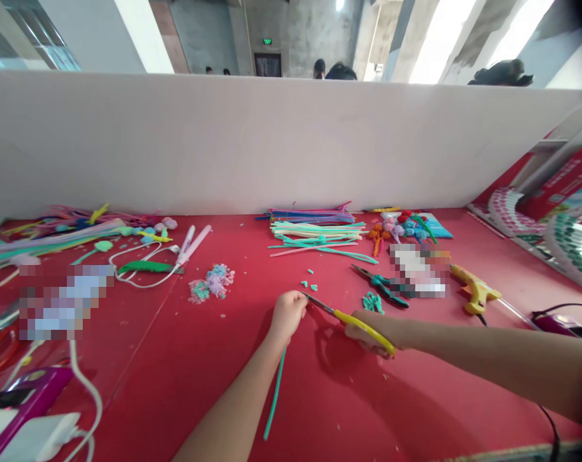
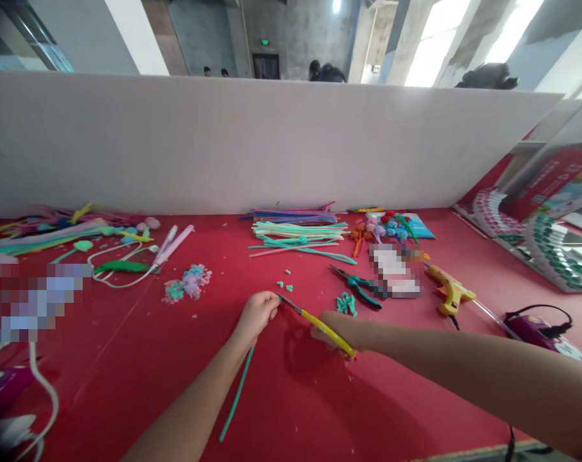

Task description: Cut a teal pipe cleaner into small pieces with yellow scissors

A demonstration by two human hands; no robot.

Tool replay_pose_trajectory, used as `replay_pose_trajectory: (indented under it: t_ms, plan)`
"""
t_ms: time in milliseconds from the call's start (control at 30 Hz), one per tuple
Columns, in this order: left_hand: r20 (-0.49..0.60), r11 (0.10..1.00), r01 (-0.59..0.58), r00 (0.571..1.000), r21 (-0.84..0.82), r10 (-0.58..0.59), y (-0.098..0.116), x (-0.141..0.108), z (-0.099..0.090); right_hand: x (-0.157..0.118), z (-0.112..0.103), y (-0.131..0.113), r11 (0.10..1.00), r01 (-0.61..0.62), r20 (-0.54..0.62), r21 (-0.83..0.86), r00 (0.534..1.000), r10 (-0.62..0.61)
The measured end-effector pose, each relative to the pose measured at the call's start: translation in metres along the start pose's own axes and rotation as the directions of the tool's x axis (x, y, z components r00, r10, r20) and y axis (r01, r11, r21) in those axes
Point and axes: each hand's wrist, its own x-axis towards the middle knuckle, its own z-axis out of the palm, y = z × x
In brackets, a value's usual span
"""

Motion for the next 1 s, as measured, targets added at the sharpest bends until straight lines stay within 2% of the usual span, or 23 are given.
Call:
replay_pose_trajectory:
  t_ms: [133,200,333,467,600,833,933,1000]
  plan:
    - [0.013,0.998,0.043,0.999,-0.055,-0.042,0.002,-0.002,-0.002,0.001,0.001,0.008,0.995,0.075,-0.019,0.069,0.997,-0.074]
    - [0.056,0.988,0.093,0.995,-0.123,-0.087,0.004,-0.003,-0.003,0.002,0.001,0.01,0.99,0.106,-0.084,0.096,0.992,-0.098]
    - [0.246,0.944,0.168,0.964,-0.285,-0.097,0.011,-0.011,-0.001,0.007,0.004,0.0,0.977,0.159,-0.284,0.14,0.952,-0.114]
    - [0.39,0.919,0.184,0.92,-0.349,-0.036,0.021,-0.022,0.006,0.009,0.009,-0.019,0.939,0.306,-0.398,0.157,0.89,-0.224]
    - [0.402,0.928,0.177,0.915,-0.329,-0.031,0.028,-0.029,0.009,0.011,0.012,-0.03,0.925,0.354,-0.418,0.142,0.868,-0.268]
    - [0.392,0.946,0.184,0.917,-0.267,-0.068,0.029,-0.03,0.008,0.021,0.005,-0.024,0.923,0.369,-0.482,0.112,0.832,-0.274]
    - [0.387,0.939,0.159,0.921,-0.304,-0.031,0.026,-0.027,0.005,0.017,-0.001,-0.019,0.931,0.352,-0.463,0.097,0.844,-0.271]
    - [0.342,0.929,0.147,0.939,-0.341,-0.023,0.024,-0.023,0.003,0.007,-0.004,-0.015,0.947,0.317,-0.43,0.06,0.864,-0.262]
